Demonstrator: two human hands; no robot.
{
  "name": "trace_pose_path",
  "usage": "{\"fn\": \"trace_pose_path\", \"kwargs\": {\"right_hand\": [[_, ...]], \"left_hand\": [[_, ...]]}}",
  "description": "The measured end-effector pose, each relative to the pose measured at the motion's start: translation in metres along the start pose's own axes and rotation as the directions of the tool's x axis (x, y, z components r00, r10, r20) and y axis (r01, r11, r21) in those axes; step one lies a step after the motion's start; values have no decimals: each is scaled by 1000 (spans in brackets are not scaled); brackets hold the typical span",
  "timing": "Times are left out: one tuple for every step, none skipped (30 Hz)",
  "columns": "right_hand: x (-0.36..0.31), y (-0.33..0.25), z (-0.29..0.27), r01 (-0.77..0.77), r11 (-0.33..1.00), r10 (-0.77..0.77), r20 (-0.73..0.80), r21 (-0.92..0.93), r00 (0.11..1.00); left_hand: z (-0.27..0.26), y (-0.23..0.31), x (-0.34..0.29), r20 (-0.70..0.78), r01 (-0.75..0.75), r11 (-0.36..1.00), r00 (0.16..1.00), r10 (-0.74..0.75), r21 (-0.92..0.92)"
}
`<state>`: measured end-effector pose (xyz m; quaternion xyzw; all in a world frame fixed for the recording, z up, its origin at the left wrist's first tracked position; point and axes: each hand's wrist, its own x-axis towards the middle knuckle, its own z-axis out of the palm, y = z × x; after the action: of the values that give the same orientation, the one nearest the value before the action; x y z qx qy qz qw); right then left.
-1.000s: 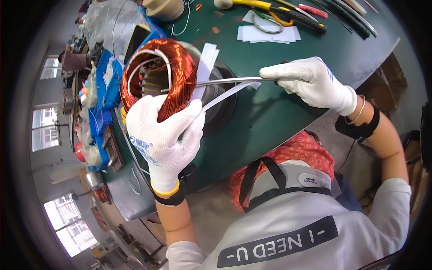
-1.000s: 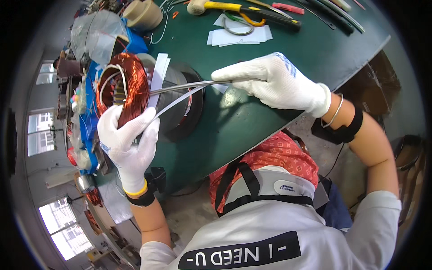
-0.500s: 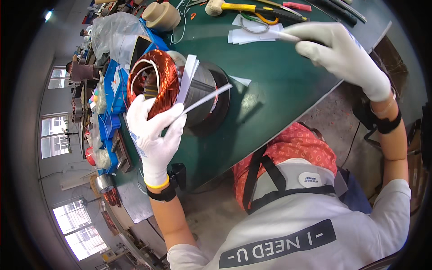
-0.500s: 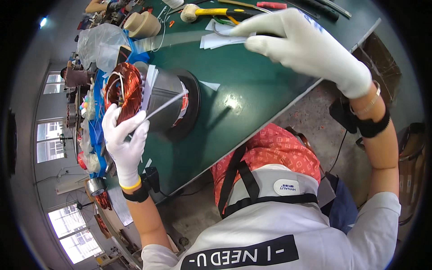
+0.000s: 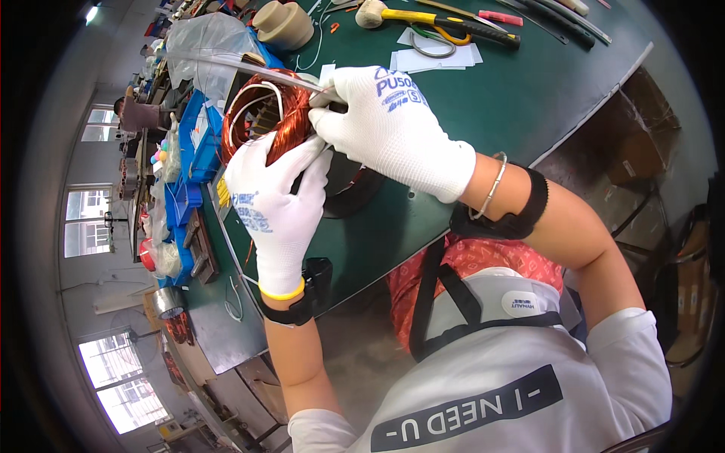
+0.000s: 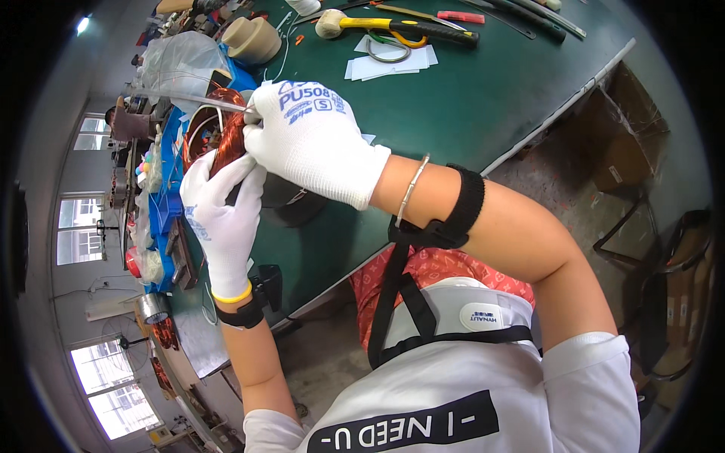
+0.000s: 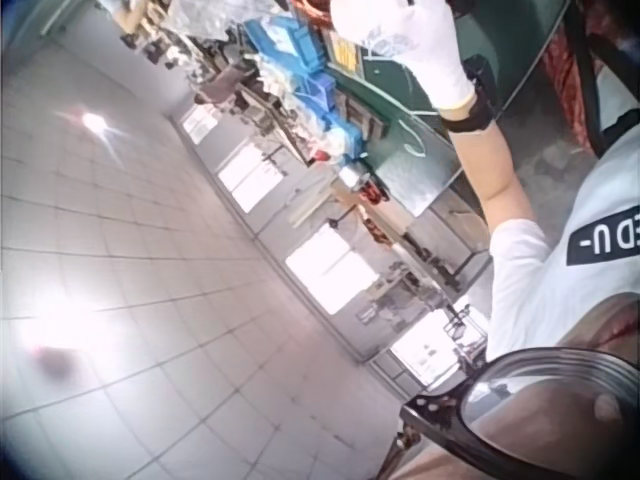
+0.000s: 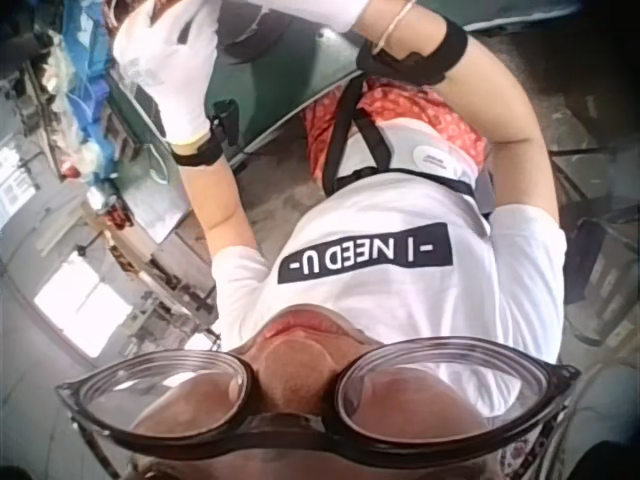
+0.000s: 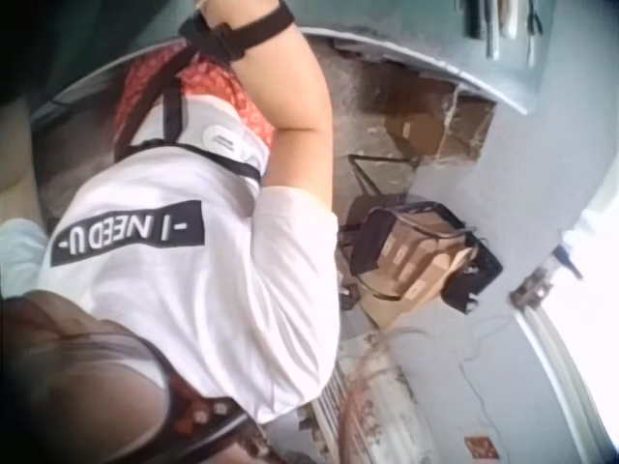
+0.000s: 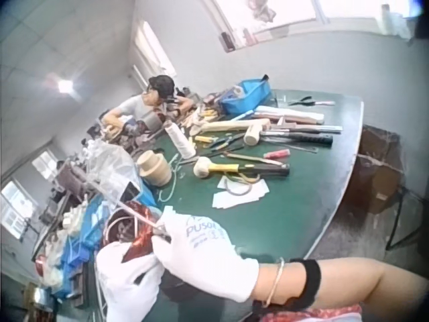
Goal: Assembling components and measuring parts of a motor stator in a workshop.
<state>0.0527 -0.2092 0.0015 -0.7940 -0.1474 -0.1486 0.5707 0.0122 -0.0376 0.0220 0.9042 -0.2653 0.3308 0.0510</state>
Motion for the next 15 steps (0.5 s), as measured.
{"fn": "trace_pose_path", "kwargs": {"right_hand": [[4,4,-1,2,1000,-2,-2,-6,1000],[9,9,-3,31,998,-33,43,46,999],[14,14,-6,57,994,-66,85,98,994],[19,13,-8,56,992,-69,117,109,991],[20,11,-10,56,993,-68,113,104,991],[21,9,-12,81,995,-90,176,61,980],[22,7,-14,108,994,-109,243,18,964],[20,8,-15,150,989,-148,267,14,952],[18,10,-15,149,989,-146,268,11,952],[16,9,-14,154,987,-163,239,53,957],[14,8,-13,160,983,-177,210,96,962],[13,7,-12,110,986,-136,220,127,966],[11,5,-10,110,986,-136,221,126,966],[10,4,-9,87,985,-116,194,148,974],[8,2,-7,65,983,-94,167,171,981]], "left_hand": [[2,2,2,-4,11,999,1000,-11,33],[3,4,5,17,23,999,1000,-23,23],[5,4,5,13,21,1000,1000,-21,18],[6,3,4,-6,18,999,1000,-18,31],[6,3,4,-25,15,999,1000,-14,44],[5,3,4,-27,12,999,1000,-11,39],[5,4,4,-12,26,997,1000,-26,67],[5,5,4,3,41,995,999,-41,95],[6,6,5,2,42,995,999,-42,91],[5,6,6,24,42,997,999,-44,61],[4,8,7,48,43,999,998,-44,30],[2,13,9,45,51,995,997,-55,89],[3,12,9,45,52,995,997,-56,88],[5,10,10,33,34,997,999,-36,65],[8,8,9,22,14,999,1000,-14,41]]}}
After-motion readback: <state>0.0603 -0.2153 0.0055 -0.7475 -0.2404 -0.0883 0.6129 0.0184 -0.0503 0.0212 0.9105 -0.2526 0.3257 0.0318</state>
